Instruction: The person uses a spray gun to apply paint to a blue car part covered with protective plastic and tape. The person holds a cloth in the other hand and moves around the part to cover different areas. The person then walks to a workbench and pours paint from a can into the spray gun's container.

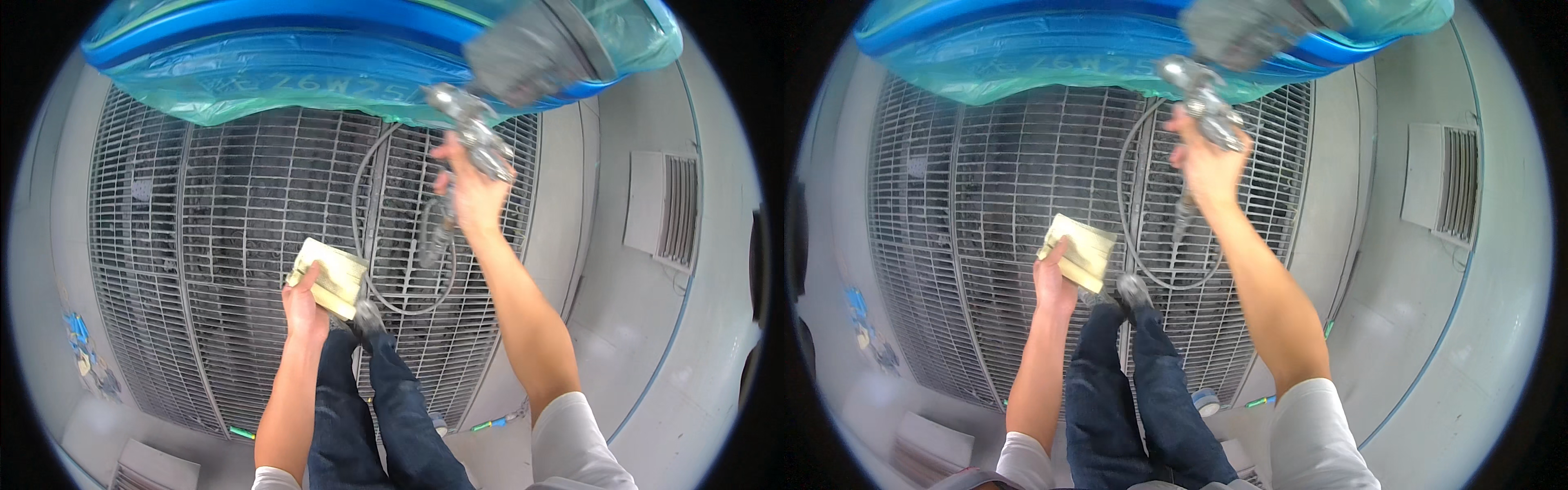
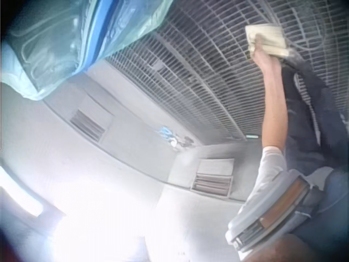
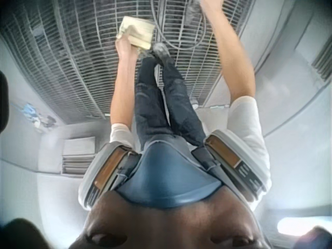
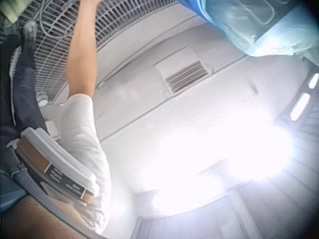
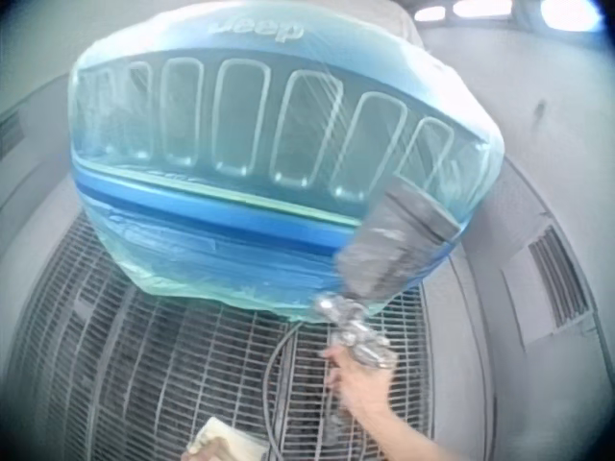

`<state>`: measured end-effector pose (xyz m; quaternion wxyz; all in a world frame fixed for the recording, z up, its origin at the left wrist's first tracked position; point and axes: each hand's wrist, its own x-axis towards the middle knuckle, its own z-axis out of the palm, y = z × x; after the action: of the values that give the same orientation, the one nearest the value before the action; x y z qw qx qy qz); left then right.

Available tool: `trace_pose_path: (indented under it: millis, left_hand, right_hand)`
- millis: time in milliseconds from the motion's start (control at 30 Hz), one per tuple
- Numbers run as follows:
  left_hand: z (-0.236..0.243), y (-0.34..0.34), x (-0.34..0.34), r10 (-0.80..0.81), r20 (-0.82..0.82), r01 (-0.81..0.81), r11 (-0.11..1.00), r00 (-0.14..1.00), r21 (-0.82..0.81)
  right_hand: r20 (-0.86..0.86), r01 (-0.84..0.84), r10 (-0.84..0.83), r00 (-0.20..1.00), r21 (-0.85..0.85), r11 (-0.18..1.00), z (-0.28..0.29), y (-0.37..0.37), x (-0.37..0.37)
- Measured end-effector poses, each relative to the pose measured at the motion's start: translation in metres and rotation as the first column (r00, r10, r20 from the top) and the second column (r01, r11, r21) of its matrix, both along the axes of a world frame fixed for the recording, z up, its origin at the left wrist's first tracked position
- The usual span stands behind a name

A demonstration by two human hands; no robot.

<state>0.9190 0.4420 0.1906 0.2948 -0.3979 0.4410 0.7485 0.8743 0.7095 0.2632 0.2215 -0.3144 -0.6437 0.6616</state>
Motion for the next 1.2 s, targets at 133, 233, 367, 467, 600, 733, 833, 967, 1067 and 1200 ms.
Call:
trace_pose_path:
  millis: [133, 233, 367, 467, 600, 733, 833, 967, 1067, 1200]
  left_hand:
    - [0.015, 0.026, 0.005, -0.042, 0.051, 0.037, 0.995, 0.998, 0.093]
    - [0.027, 0.045, -0.001, -0.098, 0.007, 0.096, 0.989, 0.995, 0.113]
    - [0.041, 0.058, -0.012, -0.101, -0.007, 0.101, 0.986, 0.995, 0.135]
    - [0.052, 0.062, -0.014, -0.083, 0.002, 0.082, 0.989, 0.997, 0.121]
    - [0.064, 0.071, -0.009, -0.101, 0.023, 0.099, 0.991, 0.995, 0.091]
    - [0.075, 0.081, -0.001, -0.160, 0.029, 0.157, 0.985, 0.987, 0.075]
    - [0.080, 0.084, 0.002, -0.187, 0.040, 0.183, 0.980, 0.982, 0.079]
    - [0.081, 0.081, -0.004, -0.223, 0.044, 0.218, 0.971, 0.974, 0.094]
    - [0.081, 0.074, -0.012, -0.240, 0.032, 0.236, 0.968, 0.970, 0.085]
    - [0.077, 0.059, -0.025, -0.252, 0.050, 0.246, 0.964, 0.966, 0.103]
  right_hand:
    - [0.090, 0.266, -0.283, 0.955, 0.165, 0.950, 0.029, 0.063, 0.061]
    - [0.047, 0.420, -0.449, 0.892, 0.281, 0.863, 0.046, 0.085, 0.078]
    - [0.053, 0.431, -0.460, 0.886, 0.265, 0.862, 0.062, 0.073, 0.059]
    - [0.165, 0.160, -0.187, 0.968, 0.162, 0.974, 0.080, 0.045, 0.031]
    - [0.144, -0.170, 0.190, 0.971, -0.137, 0.976, 0.105, 0.037, -0.002]
    - [0.110, -0.088, 0.094, 0.989, -0.059, 0.994, 0.118, 0.075, 0.001]
    - [0.194, 0.183, -0.180, 0.964, 0.002, 0.983, 0.127, 0.129, 0.030]
    - [0.184, 0.402, -0.423, 0.887, 0.145, 0.904, 0.147, 0.204, 0.066]
    - [0.184, 0.417, -0.502, 0.845, 0.361, 0.834, 0.161, 0.231, 0.078]
    - [0.247, 0.342, -0.492, 0.835, 0.467, 0.815, 0.167, 0.200, 0.070]
